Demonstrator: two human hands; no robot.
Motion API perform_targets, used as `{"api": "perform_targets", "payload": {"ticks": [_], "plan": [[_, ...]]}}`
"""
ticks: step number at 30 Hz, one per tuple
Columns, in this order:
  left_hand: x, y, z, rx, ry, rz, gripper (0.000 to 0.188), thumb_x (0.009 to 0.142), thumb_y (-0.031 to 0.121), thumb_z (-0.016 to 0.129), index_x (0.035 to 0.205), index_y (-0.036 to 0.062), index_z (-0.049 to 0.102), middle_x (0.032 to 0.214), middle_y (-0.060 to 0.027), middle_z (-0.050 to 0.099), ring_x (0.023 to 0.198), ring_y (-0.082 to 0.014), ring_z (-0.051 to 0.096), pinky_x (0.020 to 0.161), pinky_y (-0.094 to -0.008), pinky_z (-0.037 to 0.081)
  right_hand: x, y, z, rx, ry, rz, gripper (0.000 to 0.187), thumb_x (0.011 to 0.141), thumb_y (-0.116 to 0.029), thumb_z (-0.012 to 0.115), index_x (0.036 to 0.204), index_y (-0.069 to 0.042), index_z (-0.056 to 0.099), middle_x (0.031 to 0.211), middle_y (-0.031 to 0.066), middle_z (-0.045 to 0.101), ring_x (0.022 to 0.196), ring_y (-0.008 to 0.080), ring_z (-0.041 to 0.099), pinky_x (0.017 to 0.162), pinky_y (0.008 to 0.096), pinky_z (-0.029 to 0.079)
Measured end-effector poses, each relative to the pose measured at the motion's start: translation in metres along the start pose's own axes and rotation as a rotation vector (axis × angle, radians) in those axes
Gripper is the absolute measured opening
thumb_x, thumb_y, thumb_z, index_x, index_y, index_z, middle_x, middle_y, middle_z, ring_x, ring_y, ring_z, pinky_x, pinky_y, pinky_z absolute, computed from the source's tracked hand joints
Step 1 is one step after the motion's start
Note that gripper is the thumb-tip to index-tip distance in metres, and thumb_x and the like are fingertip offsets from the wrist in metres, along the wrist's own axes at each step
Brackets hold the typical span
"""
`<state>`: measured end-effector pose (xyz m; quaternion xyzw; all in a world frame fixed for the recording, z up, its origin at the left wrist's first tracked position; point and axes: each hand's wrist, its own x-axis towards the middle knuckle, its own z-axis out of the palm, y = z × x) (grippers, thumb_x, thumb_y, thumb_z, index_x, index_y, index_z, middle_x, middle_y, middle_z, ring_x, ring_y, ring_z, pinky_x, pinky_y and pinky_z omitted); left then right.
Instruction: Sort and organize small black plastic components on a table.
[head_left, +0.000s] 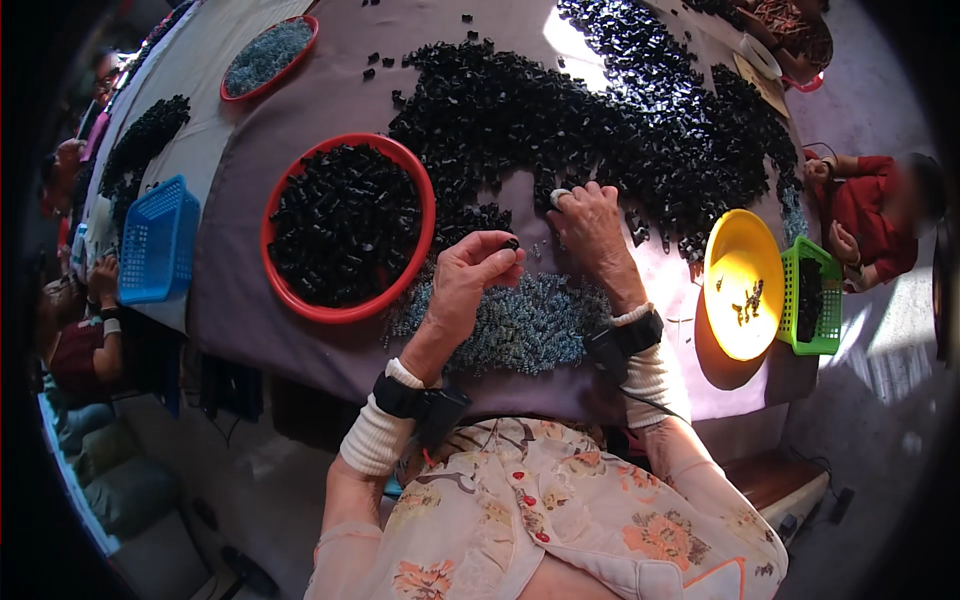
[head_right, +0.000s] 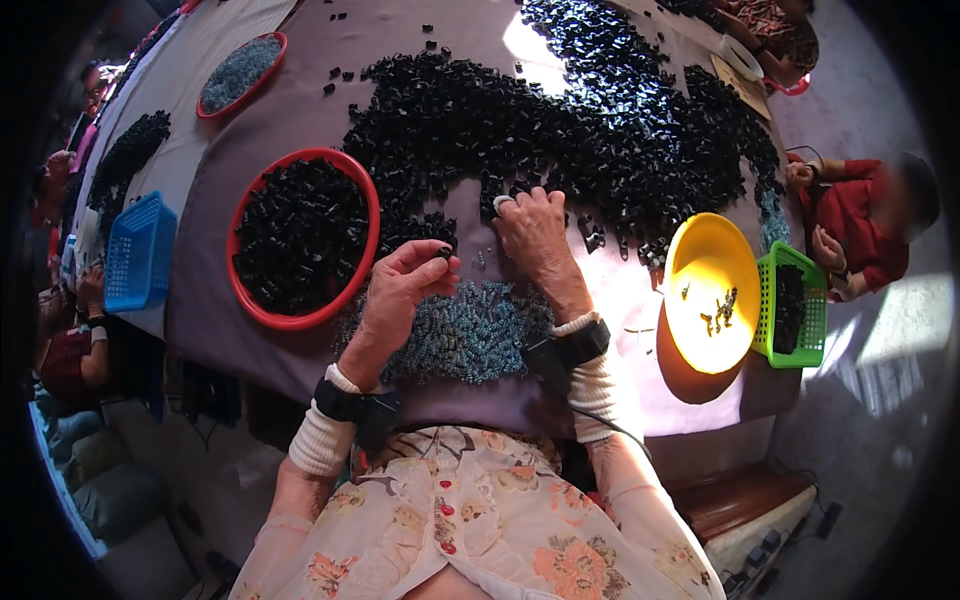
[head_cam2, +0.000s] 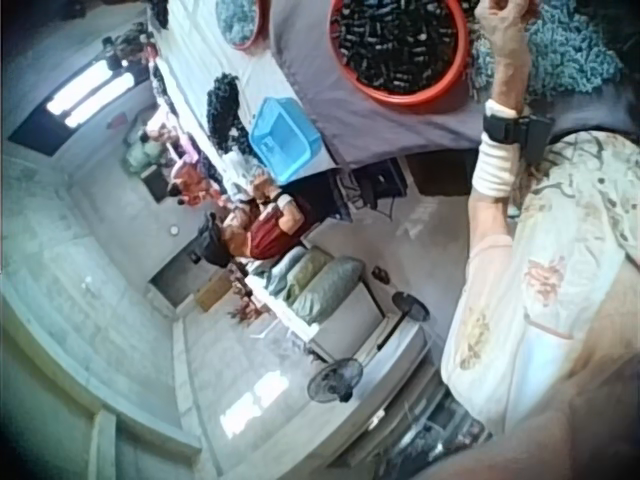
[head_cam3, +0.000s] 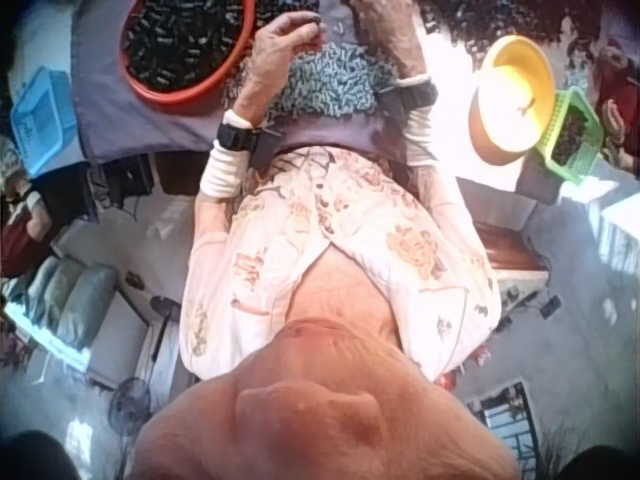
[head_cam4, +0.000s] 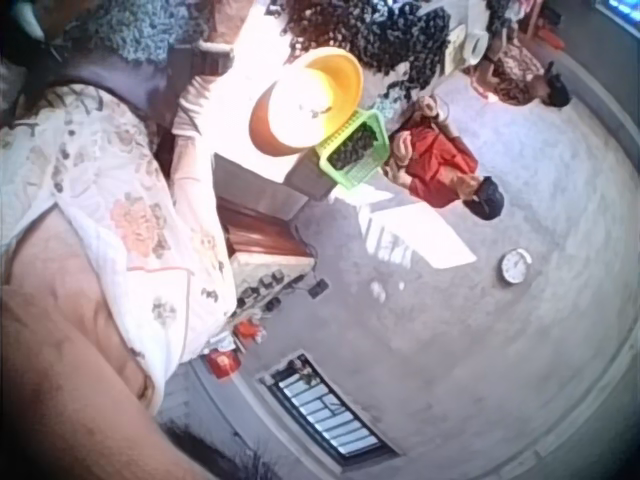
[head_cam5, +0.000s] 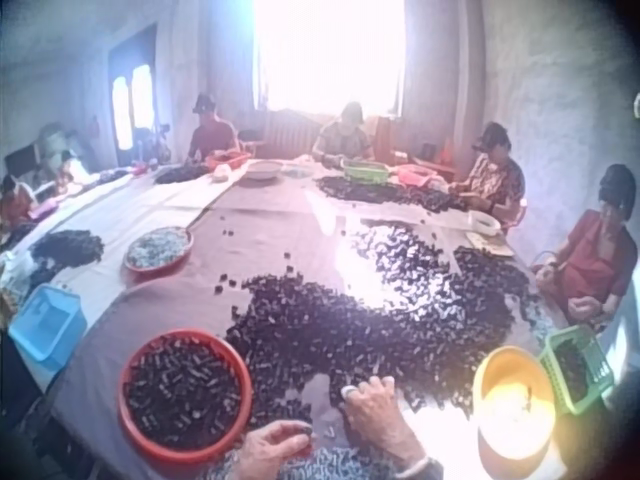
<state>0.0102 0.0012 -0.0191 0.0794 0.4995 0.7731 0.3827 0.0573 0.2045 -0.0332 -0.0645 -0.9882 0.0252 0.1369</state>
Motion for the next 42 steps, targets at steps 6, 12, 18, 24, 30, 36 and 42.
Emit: {"api": "perform_targets", "payload": {"ticks": [6,12,18,24,30,36,42], "plan": [[0.001,0.001,-0.001,0.016,0.025,-0.02,0.02,0.087,0.007,0.06,0.106,0.0001,0.06,0.092,-0.0091,0.066,0.078,-0.0151,0.064,0.071,-0.029,0.055,-0.006,-0.002,-0.012,0.02,0.04,-0.065,0.016,0.076,-0.02,0.066,0.079,-0.005,0.06,0.08,0.0081,0.059,0.084,0.0253,0.053,0.08,0.0397,0.037],[0.003,-0.007,0.0,0.052,0.037,-0.028,0.019,0.087,0.009,0.062,0.103,0.0,0.061,0.089,-0.0059,0.066,0.076,-0.0121,0.064,0.07,-0.0258,0.054,-0.018,-0.027,-0.045,0.481,-0.055,-0.278,0.015,0.07,-0.016,0.07,0.077,-0.006,0.059,0.08,0.0057,0.058,0.083,0.0244,0.051,0.076,0.0361,0.041],[0.0,-0.003,0.007,0.034,-0.088,-0.097,0.018,0.087,0.008,0.062,0.103,-0.0009,0.06,0.087,-0.0068,0.066,0.074,-0.0133,0.064,0.07,-0.0262,0.055,-0.017,-0.028,-0.059,0.549,-0.09,-0.285,0.014,0.071,-0.013,0.068,0.076,-0.006,0.057,0.078,0.0061,0.055,0.082,0.0253,0.051,0.074,0.0368,0.041],[0.001,0.003,0.015,-0.132,-0.038,-0.034,0.016,0.087,0.007,0.061,0.102,-0.0006,0.058,0.091,-0.0087,0.065,0.078,-0.0156,0.065,0.073,-0.0285,0.056,-0.017,-0.035,-0.056,0.559,0.168,-0.254,0.011,0.074,-0.008,0.064,0.078,-0.003,0.055,0.077,0.0089,0.054,0.079,0.0272,0.052,0.074,0.0377,0.041],[0.005,0.007,0.025,-0.123,-0.067,0.034,0.017,0.087,0.007,0.061,0.103,-0.0004,0.058,0.09,-0.0088,0.066,0.079,-0.0153,0.066,0.073,-0.028,0.055,-0.02,-0.033,-0.068,0.503,0.181,-0.198,0.013,0.071,-0.005,0.066,0.078,-0.001,0.056,0.076,0.0099,0.054,0.079,0.0276,0.053,0.073,0.0376,0.042],[0.001,0.01,0.029,-0.094,-0.092,0.081,0.02,0.086,0.007,0.063,0.104,-0.0004,0.059,0.089,-0.0077,0.066,0.076,-0.0136,0.065,0.072,-0.0268,0.055,-0.023,-0.027,-0.077,0.582,0.248,-0.119,0.017,0.069,-0.008,0.07,0.08,-0.002,0.059,0.074,0.0086,0.055,0.073,0.0273,0.053,0.073,0.0375,0.041],[-0.002,0.013,0.032,-0.012,-0.064,0.133,0.021,0.087,0.007,0.063,0.106,-0.0013,0.06,0.089,-0.0072,0.067,0.077,-0.0119,0.064,0.071,-0.0247,0.054,-0.018,-0.037,-0.081,0.546,0.313,-0.172,0.018,0.069,-0.009,0.071,0.083,-0.003,0.061,0.074,0.0072,0.056,0.073,0.0241,0.054,0.076,0.0363,0.04]]}}
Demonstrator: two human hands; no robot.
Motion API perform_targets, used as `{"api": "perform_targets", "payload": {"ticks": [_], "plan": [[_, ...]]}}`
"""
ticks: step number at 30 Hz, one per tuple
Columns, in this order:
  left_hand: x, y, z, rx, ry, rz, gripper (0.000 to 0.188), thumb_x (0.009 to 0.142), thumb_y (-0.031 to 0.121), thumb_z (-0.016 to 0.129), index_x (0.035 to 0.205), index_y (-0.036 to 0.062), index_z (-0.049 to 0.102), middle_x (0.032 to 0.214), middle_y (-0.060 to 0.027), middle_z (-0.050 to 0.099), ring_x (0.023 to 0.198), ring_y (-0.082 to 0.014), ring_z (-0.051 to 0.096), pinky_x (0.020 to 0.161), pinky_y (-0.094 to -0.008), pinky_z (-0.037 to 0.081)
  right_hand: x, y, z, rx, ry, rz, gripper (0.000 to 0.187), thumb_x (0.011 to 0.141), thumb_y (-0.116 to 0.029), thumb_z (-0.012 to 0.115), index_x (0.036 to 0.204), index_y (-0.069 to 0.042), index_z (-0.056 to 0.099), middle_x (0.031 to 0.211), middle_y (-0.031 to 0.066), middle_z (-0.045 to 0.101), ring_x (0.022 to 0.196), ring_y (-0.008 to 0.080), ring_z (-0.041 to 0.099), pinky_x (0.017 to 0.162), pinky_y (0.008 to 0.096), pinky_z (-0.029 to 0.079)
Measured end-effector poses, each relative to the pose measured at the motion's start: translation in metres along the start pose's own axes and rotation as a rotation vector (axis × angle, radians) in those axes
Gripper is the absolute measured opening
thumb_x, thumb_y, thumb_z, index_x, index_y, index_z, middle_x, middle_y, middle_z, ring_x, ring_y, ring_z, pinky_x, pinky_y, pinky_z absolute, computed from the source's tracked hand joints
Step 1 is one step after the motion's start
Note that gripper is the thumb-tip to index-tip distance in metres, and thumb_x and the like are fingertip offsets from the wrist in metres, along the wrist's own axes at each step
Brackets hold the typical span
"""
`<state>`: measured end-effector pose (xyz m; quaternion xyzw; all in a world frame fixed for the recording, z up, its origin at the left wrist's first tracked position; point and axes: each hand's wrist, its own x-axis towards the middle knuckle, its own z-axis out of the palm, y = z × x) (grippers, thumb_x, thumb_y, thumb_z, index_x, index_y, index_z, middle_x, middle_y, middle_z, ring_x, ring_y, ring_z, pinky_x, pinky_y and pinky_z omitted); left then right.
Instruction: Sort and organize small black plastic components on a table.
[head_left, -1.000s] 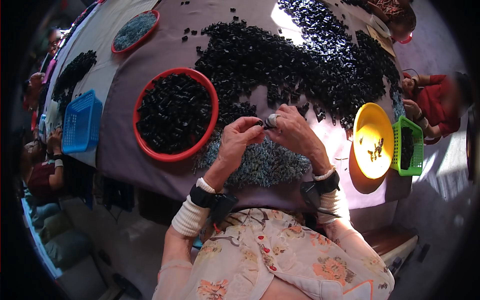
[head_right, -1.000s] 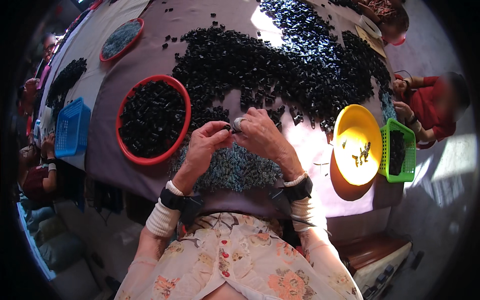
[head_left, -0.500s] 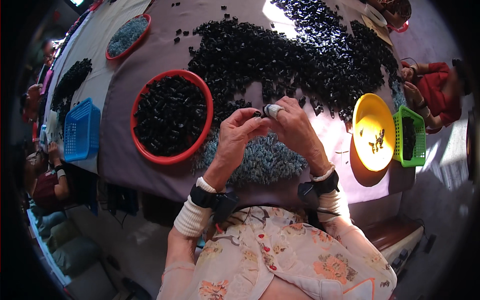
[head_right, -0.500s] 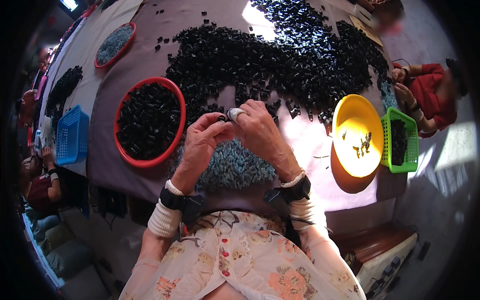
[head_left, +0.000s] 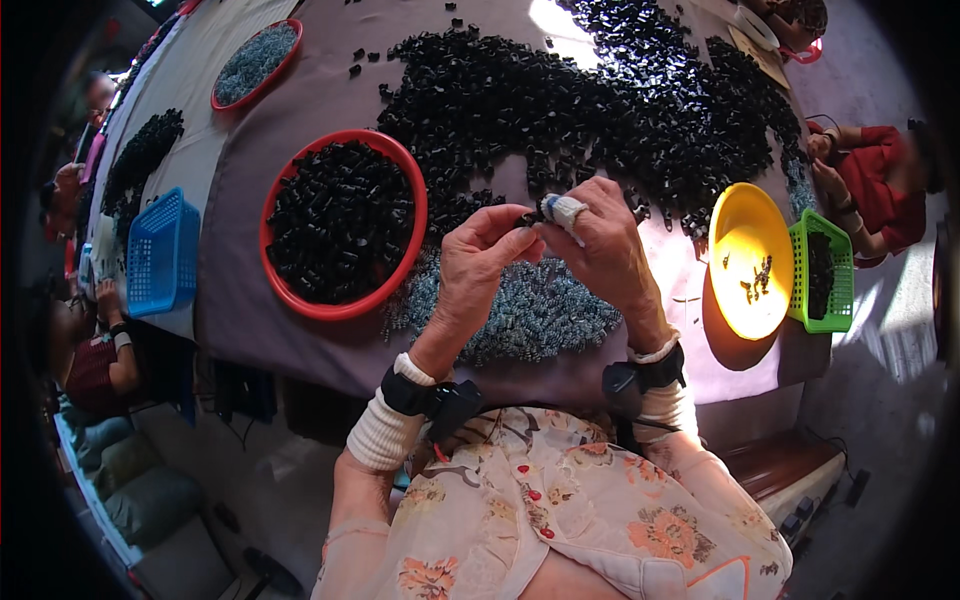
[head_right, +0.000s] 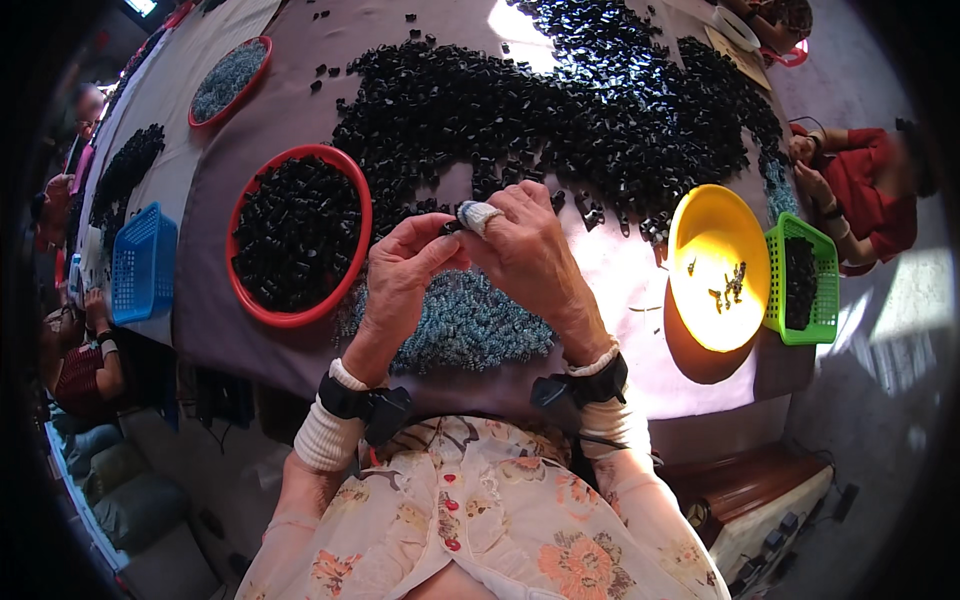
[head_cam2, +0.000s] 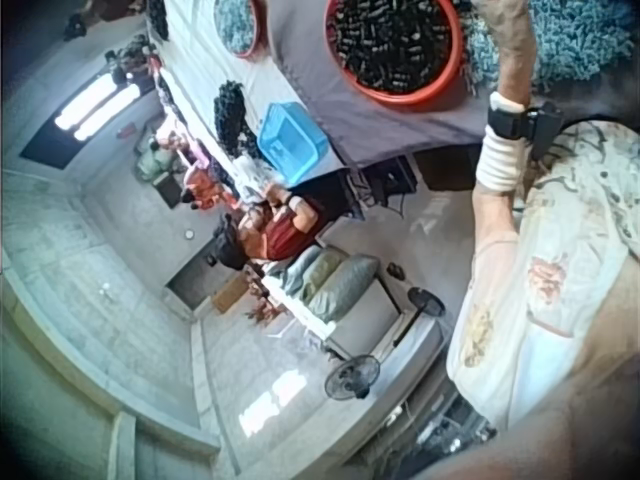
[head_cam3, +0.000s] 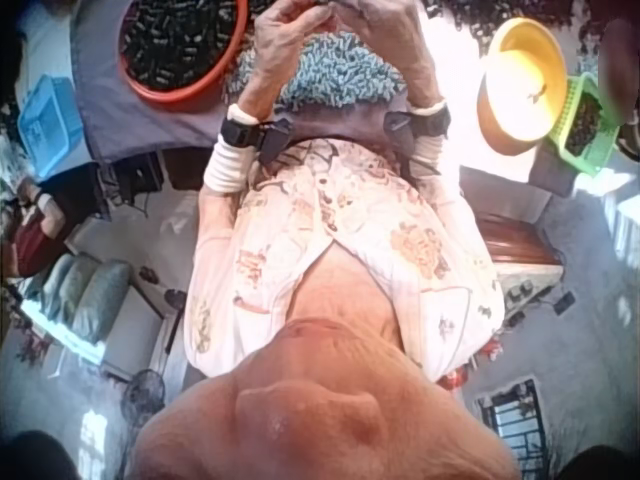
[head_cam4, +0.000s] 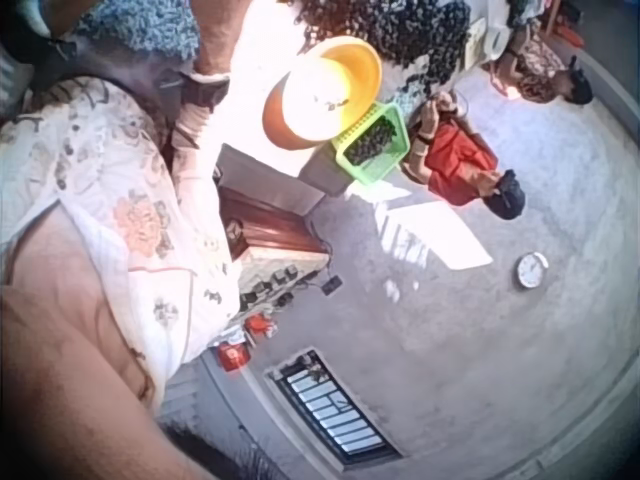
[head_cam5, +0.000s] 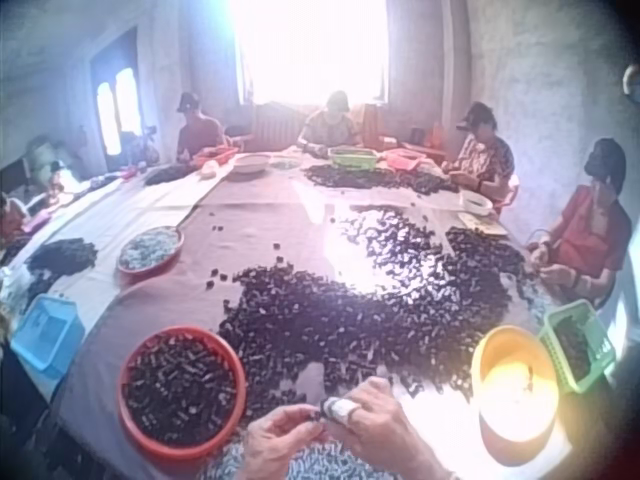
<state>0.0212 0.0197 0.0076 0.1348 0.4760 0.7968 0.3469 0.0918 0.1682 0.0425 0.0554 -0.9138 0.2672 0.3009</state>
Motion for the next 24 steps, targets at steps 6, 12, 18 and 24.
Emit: {"api": "perform_targets", "payload": {"ticks": [6,12,18,24], "plan": [[-0.002,-0.001,0.002,0.119,0.021,0.063,0.022,0.087,0.004,0.062,0.107,-0.0025,0.06,0.089,-0.0059,0.066,0.078,-0.0086,0.063,0.071,-0.0212,0.052,-0.001,-0.003,0.002,-0.01,-0.023,0.006,0.015,0.072,-0.009,0.07,0.083,-0.003,0.061,0.074,0.0061,0.056,0.073,0.0229,0.055,0.08,0.0372,0.04],[-0.003,-0.006,-0.002,0.202,0.049,0.092,0.022,0.085,0.001,0.062,0.107,-0.0024,0.063,0.087,-0.0038,0.066,0.076,-0.0057,0.06,0.07,-0.0189,0.05,-0.003,-0.004,0.004,-0.15,-0.077,-0.045,0.012,0.073,-0.006,0.067,0.082,-0.002,0.06,0.075,0.0068,0.055,0.077,0.0235,0.055,0.082,0.0384,0.039],[-0.002,-0.006,-0.002,0.224,0.059,0.111,0.021,0.084,0.0,0.063,0.105,-0.0022,0.064,0.086,-0.0022,0.065,0.075,-0.0053,0.058,0.068,-0.0184,0.048,-0.008,-0.007,0.009,-0.231,-0.08,-0.021,0.013,0.071,-0.002,0.063,0.082,0.0,0.057,0.081,0.0107,0.055,0.083,0.0269,0.054,0.081,0.04,0.04],[-0.003,-0.008,-0.003,0.286,0.072,0.134,0.022,0.081,-0.004,0.062,0.102,-0.0027,0.066,0.085,-0.0037,0.064,0.074,-0.0066,0.059,0.066,-0.0195,0.048,-0.012,-0.012,0.013,-0.21,-0.094,-0.017,0.016,0.067,0.003,0.059,0.082,0.002,0.054,0.08,0.0131,0.053,0.082,0.0297,0.052,0.076,0.0391,0.042]]}}
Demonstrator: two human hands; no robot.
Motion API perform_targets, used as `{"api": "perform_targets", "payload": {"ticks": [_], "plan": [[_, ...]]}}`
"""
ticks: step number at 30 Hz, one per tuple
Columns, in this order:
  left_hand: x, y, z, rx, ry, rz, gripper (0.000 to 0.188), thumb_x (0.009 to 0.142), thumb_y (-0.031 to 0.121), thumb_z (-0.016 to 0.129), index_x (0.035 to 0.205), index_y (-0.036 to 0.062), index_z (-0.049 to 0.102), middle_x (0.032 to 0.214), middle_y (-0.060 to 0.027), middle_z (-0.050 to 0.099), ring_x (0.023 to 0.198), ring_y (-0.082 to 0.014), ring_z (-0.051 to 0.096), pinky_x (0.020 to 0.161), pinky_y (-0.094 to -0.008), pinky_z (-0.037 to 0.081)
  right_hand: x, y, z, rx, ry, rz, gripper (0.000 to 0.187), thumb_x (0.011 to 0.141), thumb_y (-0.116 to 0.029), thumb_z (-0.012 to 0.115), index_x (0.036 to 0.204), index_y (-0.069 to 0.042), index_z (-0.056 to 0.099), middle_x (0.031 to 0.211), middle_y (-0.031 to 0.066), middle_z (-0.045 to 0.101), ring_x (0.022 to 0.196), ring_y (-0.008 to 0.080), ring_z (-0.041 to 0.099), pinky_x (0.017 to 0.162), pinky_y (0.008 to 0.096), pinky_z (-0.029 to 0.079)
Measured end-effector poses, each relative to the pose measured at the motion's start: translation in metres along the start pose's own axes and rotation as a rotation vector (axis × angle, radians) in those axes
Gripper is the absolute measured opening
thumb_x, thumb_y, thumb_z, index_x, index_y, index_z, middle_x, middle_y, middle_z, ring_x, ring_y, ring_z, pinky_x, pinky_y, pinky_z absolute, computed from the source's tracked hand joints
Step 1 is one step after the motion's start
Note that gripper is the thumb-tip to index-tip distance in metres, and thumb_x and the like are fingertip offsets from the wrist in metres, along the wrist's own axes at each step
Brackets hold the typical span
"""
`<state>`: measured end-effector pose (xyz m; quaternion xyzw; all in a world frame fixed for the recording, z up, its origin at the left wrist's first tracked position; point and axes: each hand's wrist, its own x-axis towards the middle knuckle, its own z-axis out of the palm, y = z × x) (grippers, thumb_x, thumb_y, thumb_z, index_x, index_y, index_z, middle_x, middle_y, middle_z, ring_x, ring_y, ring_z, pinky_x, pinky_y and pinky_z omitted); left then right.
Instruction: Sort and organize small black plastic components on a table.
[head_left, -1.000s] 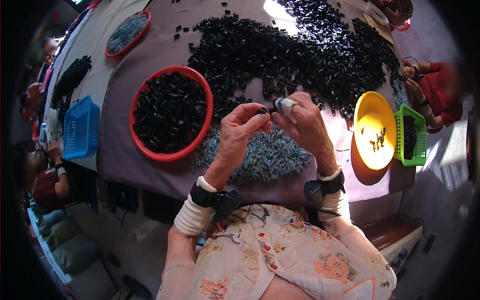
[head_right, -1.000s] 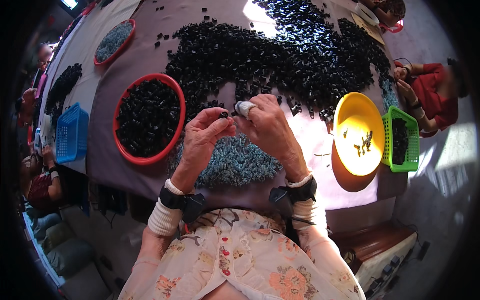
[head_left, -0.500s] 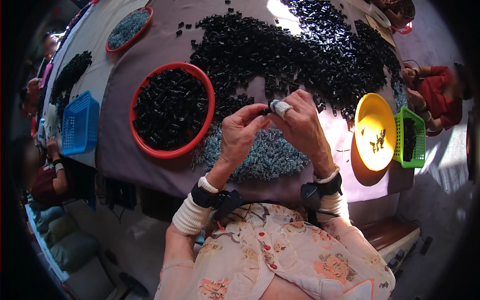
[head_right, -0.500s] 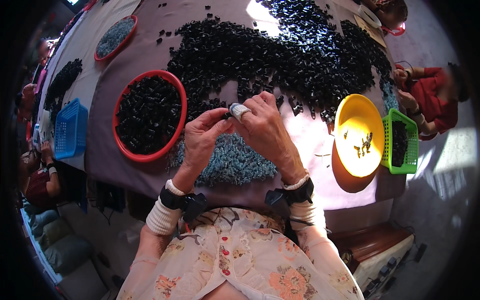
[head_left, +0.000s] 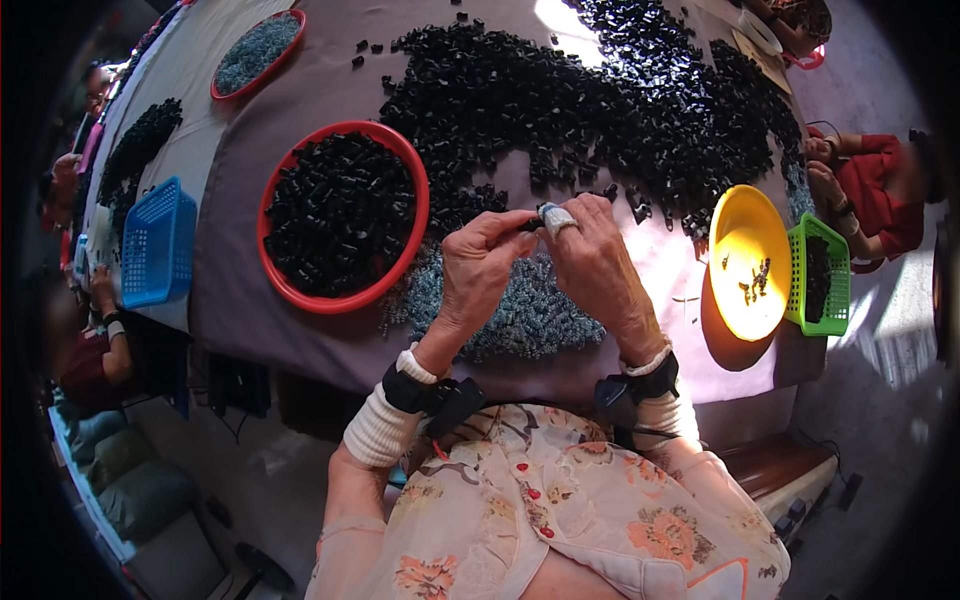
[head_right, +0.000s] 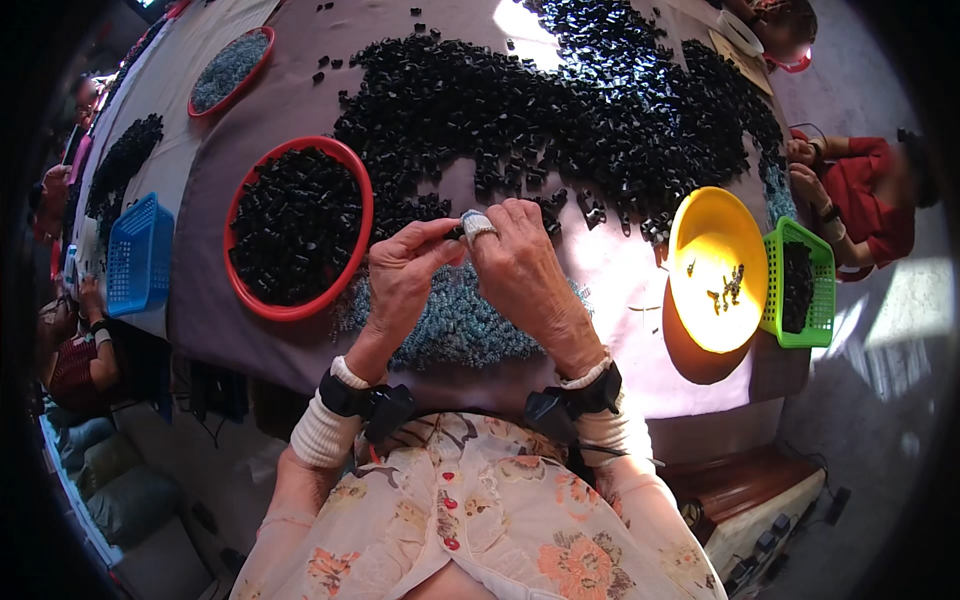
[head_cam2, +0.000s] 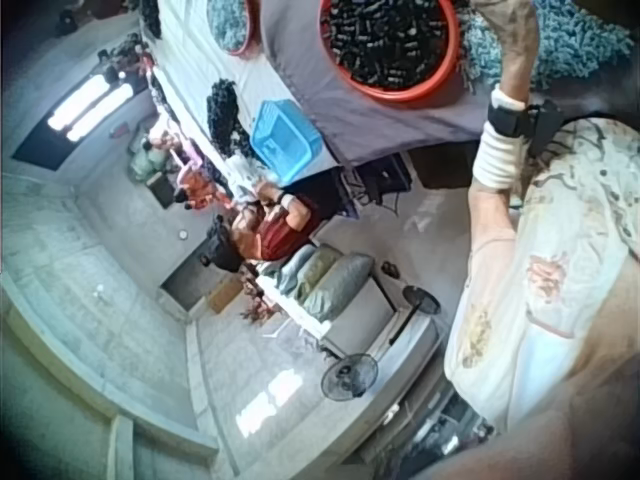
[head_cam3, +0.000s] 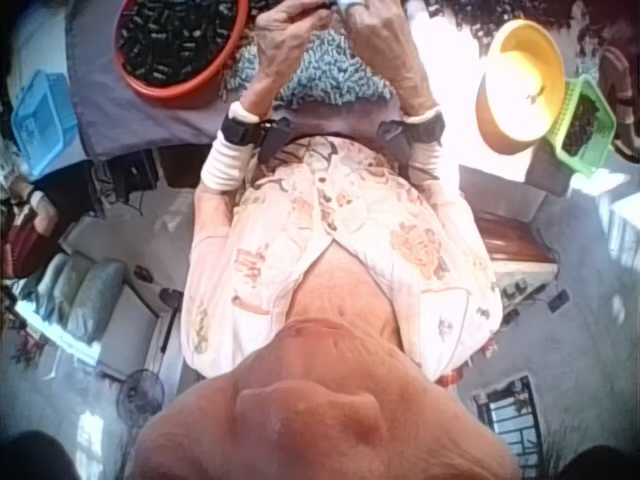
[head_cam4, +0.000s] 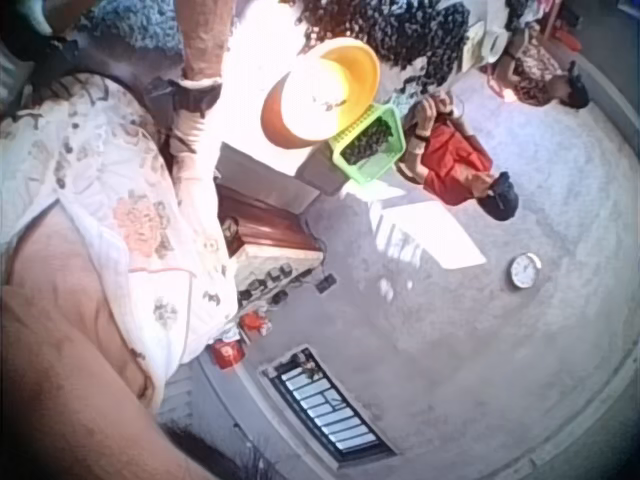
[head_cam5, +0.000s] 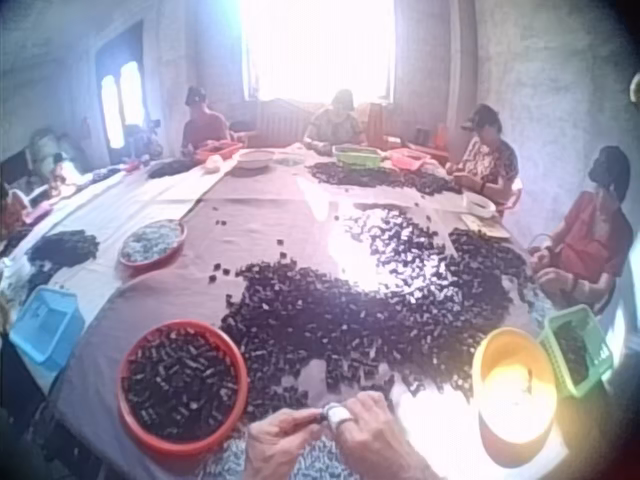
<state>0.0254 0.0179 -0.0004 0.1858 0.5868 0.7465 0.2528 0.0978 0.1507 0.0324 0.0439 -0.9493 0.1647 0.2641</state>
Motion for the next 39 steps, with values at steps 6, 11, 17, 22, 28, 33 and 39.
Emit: {"api": "perform_targets", "payload": {"ticks": [6,11,17,22,28,33,39], "plan": [[0.003,0.0,0.001,0.072,0.028,0.057,0.021,0.079,-0.006,0.061,0.099,-0.0038,0.067,0.084,-0.0051,0.064,0.071,-0.0079,0.059,0.063,-0.0202,0.049,0.005,0.007,-0.006,0.084,-0.114,-0.017,0.015,0.071,0.006,0.059,0.084,0.003,0.053,0.081,0.0142,0.051,0.081,0.0324,0.05,0.073,0.0404,0.042],[0.004,0.002,-0.001,0.133,0.029,0.066,0.021,0.077,-0.007,0.062,0.097,-0.004,0.068,0.082,-0.0062,0.065,0.069,-0.0087,0.06,0.062,-0.0205,0.049,0.006,0.01,-0.005,0.091,-0.142,-0.034,0.011,0.068,0.005,0.058,0.078,0.001,0.053,0.078,0.0133,0.053,0.082,0.0293,0.052,0.078,0.0376,0.042],[0.006,0.003,-0.006,0.222,0.016,0.044,0.022,0.074,-0.006,0.064,0.095,-0.0033,0.068,0.079,-0.0082,0.066,0.068,-0.0104,0.062,0.062,-0.0218,0.05,0.004,0.014,0.0,0.109,-0.155,-0.053,0.011,0.068,0.007,0.057,0.076,0.002,0.053,0.078,0.0132,0.053,0.082,0.0285,0.052,0.078,0.037,0.042],[0.006,0.003,-0.01,0.335,-0.03,0.075,0.023,0.076,-0.008,0.061,0.098,-0.0062,0.066,0.08,-0.0055,0.065,0.069,-0.0089,0.061,0.064,-0.0205,0.05,0.003,0.013,0.002,0.086,-0.178,-0.067,0.01,0.067,0.008,0.056,0.075,0.002,0.054,0.078,0.013,0.052,0.081,0.0281,0.052,0.079,0.0371,0.042],[0.008,0.007,-0.01,0.185,-0.027,-0.127,0.019,0.076,-0.001,0.066,0.094,-0.0038,0.068,0.083,-0.008,0.068,0.067,-0.0091,0.061,0.062,-0.0216,0.049,0.003,0.016,0.002,0.105,-0.19,-0.069,0.011,0.067,0.007,0.055,0.076,0.001,0.054,0.079,0.0126,0.053,0.081,0.0283,0.052,0.08,0.0379,0.041],[0.009,0.008,-0.008,-0.003,-0.067,-0.187,0.018,0.081,0.002,0.064,0.098,-0.0052,0.067,0.085,-0.0083,0.068,0.07,-0.0104,0.063,0.064,-0.0222,0.052,0.003,0.017,0.0,0.105,-0.226,0.015,0.016,0.07,-0.008,0.067,0.081,-0.002,0.057,0.079,0.0101,0.055,0.082,0.0271,0.054,0.084,0.0394,0.038],[0.008,0.007,0.0,-0.186,-0.021,-0.251,0.02,0.088,0.01,0.061,0.1,-0.0058,0.065,0.085,-0.0089,0.068,0.074,-0.0125,0.065,0.071,-0.0249,0.055,0.0,0.019,0.011,0.022,-0.056,0.007,0.027,0.064,-0.012,0.074,0.082,-0.001,0.056,0.079,0.0116,0.056,0.081,0.0293,0.055,0.085,0.0423,0.038]]}}
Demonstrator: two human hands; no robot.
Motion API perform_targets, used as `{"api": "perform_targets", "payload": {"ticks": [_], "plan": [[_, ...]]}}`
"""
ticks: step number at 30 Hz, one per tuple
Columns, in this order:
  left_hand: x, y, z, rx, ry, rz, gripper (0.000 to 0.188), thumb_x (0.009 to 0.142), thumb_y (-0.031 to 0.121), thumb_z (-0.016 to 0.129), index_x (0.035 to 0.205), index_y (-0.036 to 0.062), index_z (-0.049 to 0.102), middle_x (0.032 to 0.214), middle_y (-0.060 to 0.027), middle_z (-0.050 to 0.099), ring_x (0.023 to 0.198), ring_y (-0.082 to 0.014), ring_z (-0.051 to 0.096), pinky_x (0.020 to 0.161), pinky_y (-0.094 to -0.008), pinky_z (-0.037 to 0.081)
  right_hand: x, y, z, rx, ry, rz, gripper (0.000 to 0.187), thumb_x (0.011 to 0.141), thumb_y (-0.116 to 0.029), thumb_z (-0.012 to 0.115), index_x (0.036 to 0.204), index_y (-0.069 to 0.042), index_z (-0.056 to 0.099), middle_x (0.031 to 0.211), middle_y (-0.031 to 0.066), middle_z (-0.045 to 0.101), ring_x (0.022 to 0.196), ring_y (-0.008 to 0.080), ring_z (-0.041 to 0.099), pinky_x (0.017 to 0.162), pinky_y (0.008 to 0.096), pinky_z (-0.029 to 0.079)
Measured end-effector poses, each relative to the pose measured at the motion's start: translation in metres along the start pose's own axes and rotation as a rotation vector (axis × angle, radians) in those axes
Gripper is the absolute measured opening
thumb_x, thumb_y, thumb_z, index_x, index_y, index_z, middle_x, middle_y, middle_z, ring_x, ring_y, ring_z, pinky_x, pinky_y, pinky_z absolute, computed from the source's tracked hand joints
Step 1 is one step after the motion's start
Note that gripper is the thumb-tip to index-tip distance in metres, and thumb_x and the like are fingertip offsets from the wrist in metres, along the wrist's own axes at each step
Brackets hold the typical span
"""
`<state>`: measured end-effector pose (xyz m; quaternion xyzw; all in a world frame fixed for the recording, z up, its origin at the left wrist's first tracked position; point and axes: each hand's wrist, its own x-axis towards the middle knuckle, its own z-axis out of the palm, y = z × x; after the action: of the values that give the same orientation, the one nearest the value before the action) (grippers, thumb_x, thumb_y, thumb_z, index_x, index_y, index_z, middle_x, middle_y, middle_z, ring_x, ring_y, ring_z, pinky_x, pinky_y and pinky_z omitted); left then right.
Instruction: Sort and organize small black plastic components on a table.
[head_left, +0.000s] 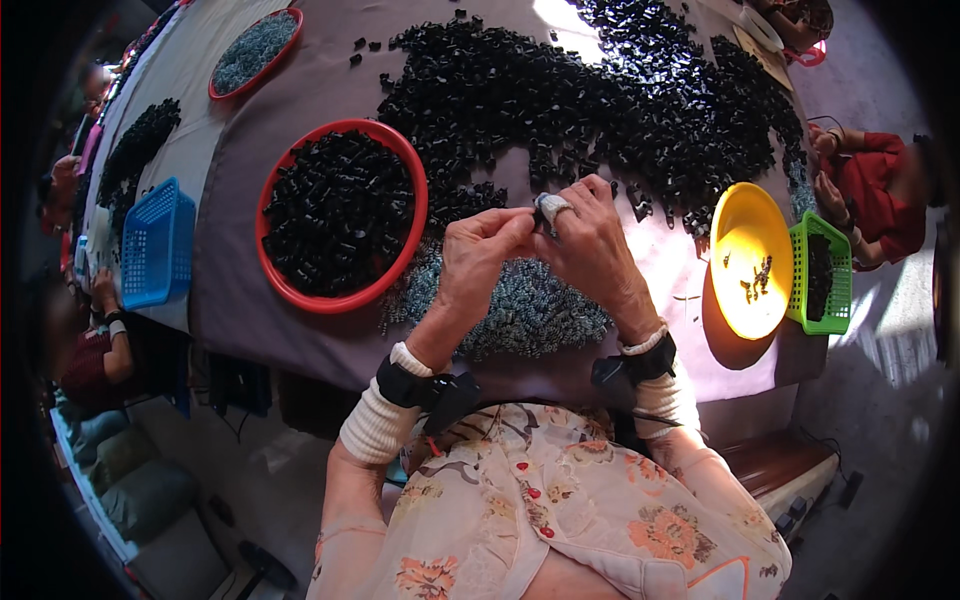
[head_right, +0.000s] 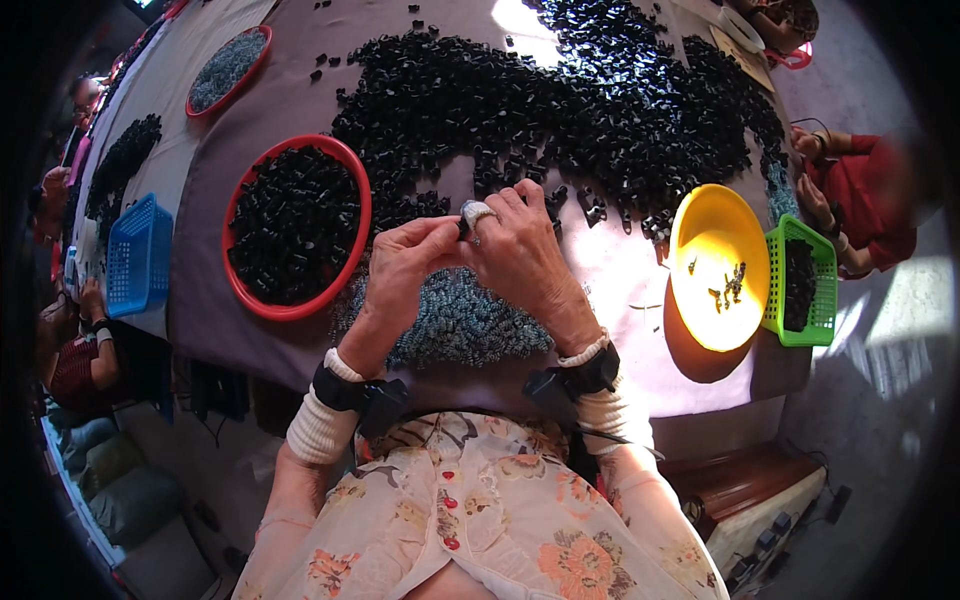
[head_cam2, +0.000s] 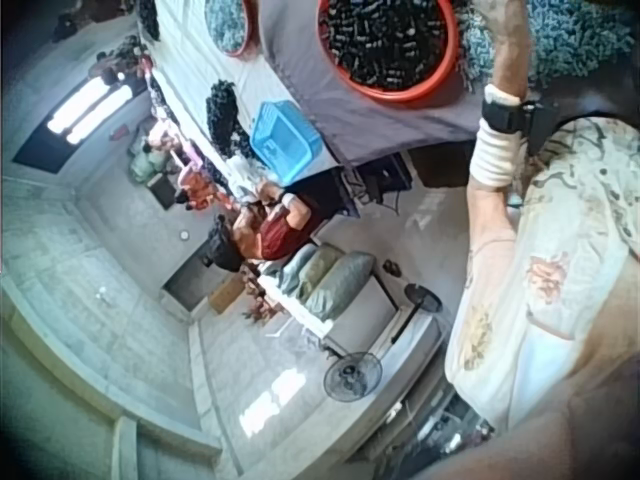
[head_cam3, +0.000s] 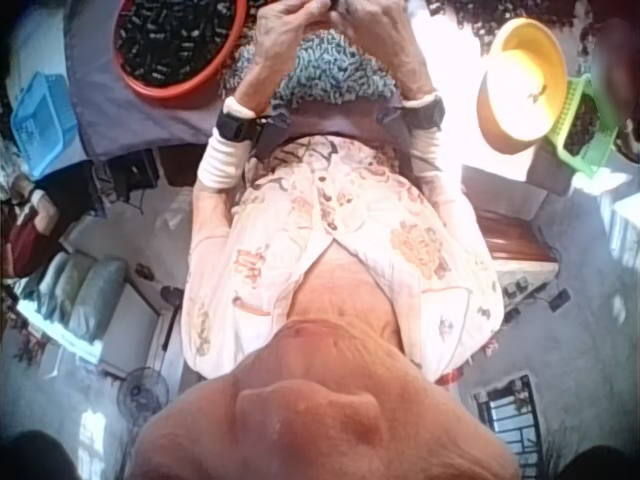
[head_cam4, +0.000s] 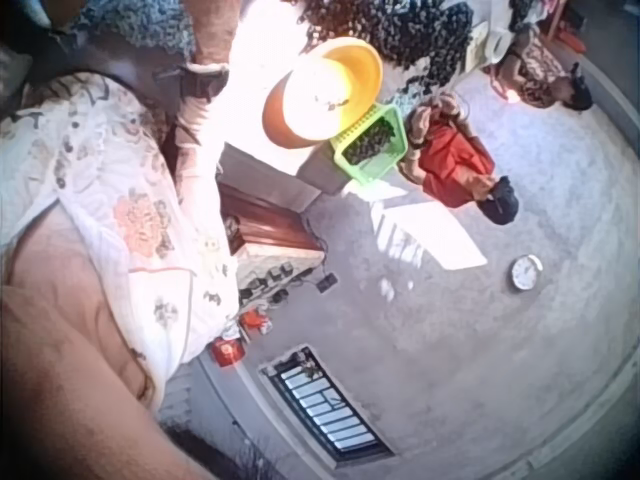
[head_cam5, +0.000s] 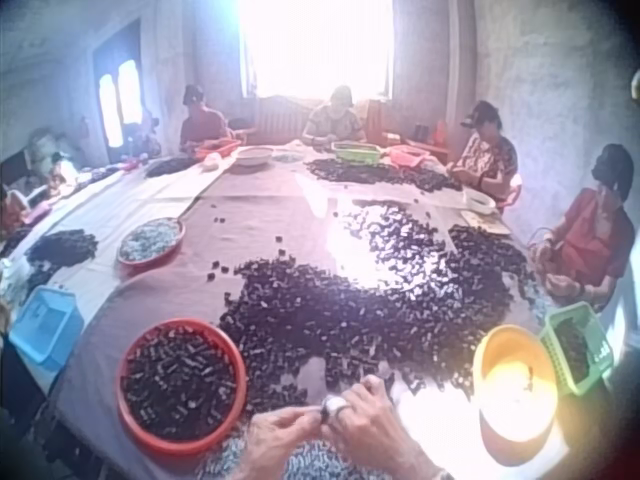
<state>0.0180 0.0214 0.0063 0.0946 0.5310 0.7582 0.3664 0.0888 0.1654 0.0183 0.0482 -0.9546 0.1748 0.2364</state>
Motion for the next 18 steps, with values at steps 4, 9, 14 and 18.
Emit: {"api": "perform_targets", "payload": {"ticks": [4,9,14,18], "plan": [[0.001,-0.001,-0.01,-0.06,-0.134,-0.122,0.025,0.095,0.018,0.052,0.099,-0.0043,0.063,0.088,-0.0101,0.067,0.079,-0.0161,0.066,0.077,-0.0301,0.055,0.001,0.001,-0.002,0.04,-0.006,0.003,0.027,0.064,-0.014,0.074,0.079,-0.002,0.055,0.077,0.0108,0.056,0.079,0.0294,0.055,0.085,0.0422,0.038],[-0.001,-0.005,-0.009,-0.115,-0.153,-0.116,0.028,0.095,0.022,0.051,0.093,-0.003,0.065,0.083,-0.0092,0.067,0.076,-0.0139,0.066,0.074,-0.0278,0.055,-0.001,-0.003,-0.001,0.065,-0.001,0.008,0.026,0.066,-0.018,0.073,0.079,-0.002,0.056,0.073,0.0084,0.054,0.075,0.026,0.054,0.08,0.039,0.039],[-0.001,-0.004,-0.009,-0.079,-0.168,-0.114,0.026,0.097,0.02,0.048,0.097,-0.0021,0.061,0.085,-0.0095,0.066,0.079,-0.0158,0.066,0.075,-0.0295,0.054,-0.001,-0.003,0.001,0.098,0.044,0.023,0.023,0.066,-0.017,0.071,0.073,-0.003,0.054,0.069,0.0085,0.053,0.071,0.0261,0.053,0.076,0.0382,0.04],[-0.003,-0.002,-0.008,-0.131,-0.161,-0.163,0.028,0.096,0.022,0.048,0.094,-0.0028,0.061,0.084,-0.01,0.066,0.08,-0.0156,0.066,0.075,-0.029,0.054,-0.002,0.0,0.005,0.134,0.051,0.002,0.022,0.067,-0.017,0.069,0.069,-0.003,0.052,0.066,0.0086,0.051,0.069,0.0261,0.052,0.073,0.0373,0.04]]}}
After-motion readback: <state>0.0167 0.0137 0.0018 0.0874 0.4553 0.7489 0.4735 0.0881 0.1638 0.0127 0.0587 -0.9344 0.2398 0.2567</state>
